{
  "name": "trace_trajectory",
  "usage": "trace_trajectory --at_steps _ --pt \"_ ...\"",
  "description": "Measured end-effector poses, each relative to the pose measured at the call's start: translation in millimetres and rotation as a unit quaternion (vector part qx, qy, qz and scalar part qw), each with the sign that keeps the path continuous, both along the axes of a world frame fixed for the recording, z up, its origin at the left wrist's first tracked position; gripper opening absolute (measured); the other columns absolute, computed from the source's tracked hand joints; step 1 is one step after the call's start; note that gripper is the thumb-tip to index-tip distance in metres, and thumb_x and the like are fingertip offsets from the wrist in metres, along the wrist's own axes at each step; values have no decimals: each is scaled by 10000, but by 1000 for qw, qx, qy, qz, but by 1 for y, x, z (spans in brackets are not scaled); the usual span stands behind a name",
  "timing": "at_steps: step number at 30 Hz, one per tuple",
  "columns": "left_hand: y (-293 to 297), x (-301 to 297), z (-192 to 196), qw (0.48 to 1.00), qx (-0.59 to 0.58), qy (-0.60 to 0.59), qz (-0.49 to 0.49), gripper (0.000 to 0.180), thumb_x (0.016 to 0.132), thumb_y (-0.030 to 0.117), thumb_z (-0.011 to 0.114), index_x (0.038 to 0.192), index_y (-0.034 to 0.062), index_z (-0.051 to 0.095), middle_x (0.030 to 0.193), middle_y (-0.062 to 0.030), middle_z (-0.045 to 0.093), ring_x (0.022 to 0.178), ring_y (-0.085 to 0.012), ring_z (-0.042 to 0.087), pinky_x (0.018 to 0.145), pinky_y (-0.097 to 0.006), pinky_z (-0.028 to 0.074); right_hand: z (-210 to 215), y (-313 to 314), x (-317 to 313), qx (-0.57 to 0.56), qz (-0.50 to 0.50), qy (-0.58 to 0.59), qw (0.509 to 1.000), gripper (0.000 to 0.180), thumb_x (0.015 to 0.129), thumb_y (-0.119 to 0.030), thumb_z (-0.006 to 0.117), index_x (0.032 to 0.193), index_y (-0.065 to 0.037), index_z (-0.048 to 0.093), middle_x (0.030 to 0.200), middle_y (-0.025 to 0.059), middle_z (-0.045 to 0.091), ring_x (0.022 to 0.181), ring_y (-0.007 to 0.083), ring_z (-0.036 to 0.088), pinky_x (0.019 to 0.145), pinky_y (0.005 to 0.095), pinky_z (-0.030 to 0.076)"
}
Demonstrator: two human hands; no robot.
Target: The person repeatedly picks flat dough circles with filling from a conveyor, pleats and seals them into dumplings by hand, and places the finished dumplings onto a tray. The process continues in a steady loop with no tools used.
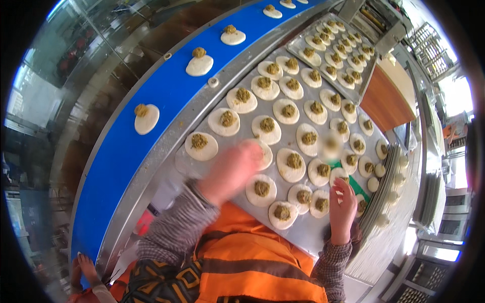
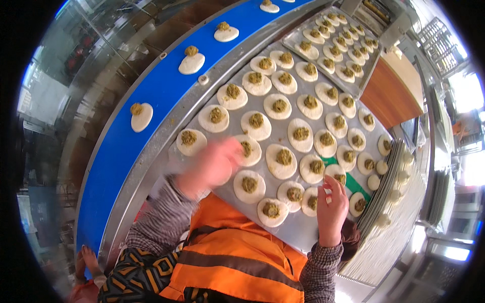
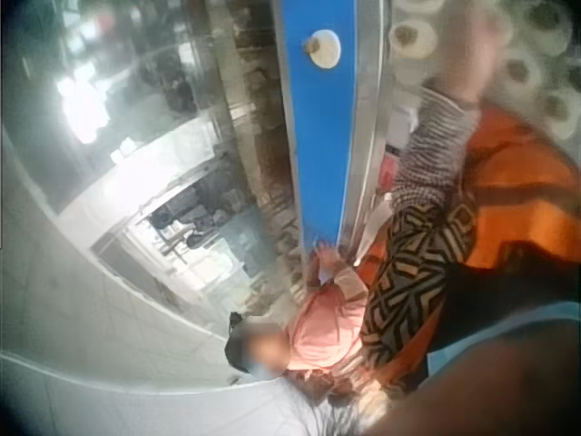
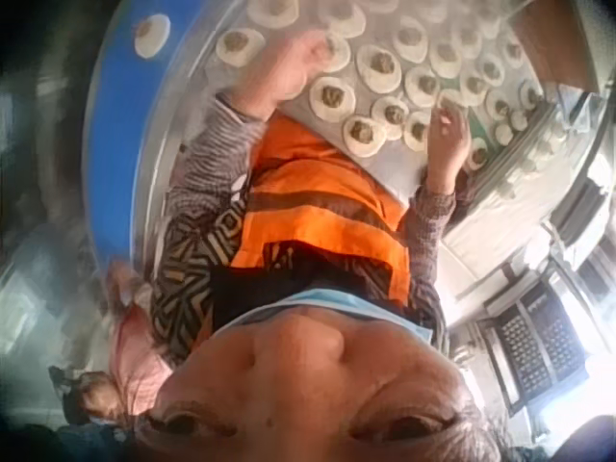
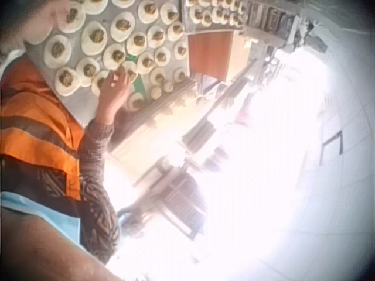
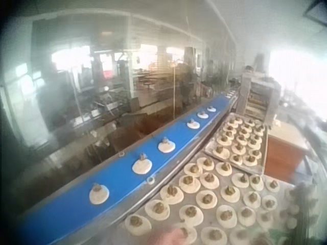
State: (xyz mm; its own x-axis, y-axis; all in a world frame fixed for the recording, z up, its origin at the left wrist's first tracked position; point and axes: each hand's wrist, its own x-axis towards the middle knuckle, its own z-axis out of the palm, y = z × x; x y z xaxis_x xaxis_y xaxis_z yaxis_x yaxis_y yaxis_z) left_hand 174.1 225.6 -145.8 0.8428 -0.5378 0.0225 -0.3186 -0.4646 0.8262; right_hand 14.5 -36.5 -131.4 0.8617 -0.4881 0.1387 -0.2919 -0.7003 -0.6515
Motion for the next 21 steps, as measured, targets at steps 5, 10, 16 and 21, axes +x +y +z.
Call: trace_trajectory --at_steps 5,10,16,21 --pt "96 191 -8 913 111 -282 272 430 841 167 691 1218 6 558 1088 -221 627 1009 -369 603 858 -427 505 23 36 140 -19 167 -10 986 287 823 -30 653 1110 -18 652 948 141 662 852 245 665 712 317 538" --pt "129 250 -45 932 159 -237 224 402 836 120 704 1199 1 580 1084 -202 631 1005 -369 603 876 -426 505 4 90 335 -37 311 -71 947 395 816 -64 646 1207 -111 618 1120 124 622 915 293 642 782 396 533" --pt "197 199 -39 965 8 -12 263 322 842 39 680 1151 -13 604 1072 -149 658 965 -245 648 835 -327 525 -47 190 479 -153 472 -117 861 503 803 -100 669 1297 -116 575 1300 138 573 1138 315 585 959 424 484" --pt "253 125 -33 957 20 118 265 315 850 24 659 1156 -7 590 1092 -110 638 1013 -181 623 825 -278 508 -50 230 478 -146 567 3 811 379 843 -300 657 1156 -90 680 1103 148 675 1028 329 623 876 423 504"
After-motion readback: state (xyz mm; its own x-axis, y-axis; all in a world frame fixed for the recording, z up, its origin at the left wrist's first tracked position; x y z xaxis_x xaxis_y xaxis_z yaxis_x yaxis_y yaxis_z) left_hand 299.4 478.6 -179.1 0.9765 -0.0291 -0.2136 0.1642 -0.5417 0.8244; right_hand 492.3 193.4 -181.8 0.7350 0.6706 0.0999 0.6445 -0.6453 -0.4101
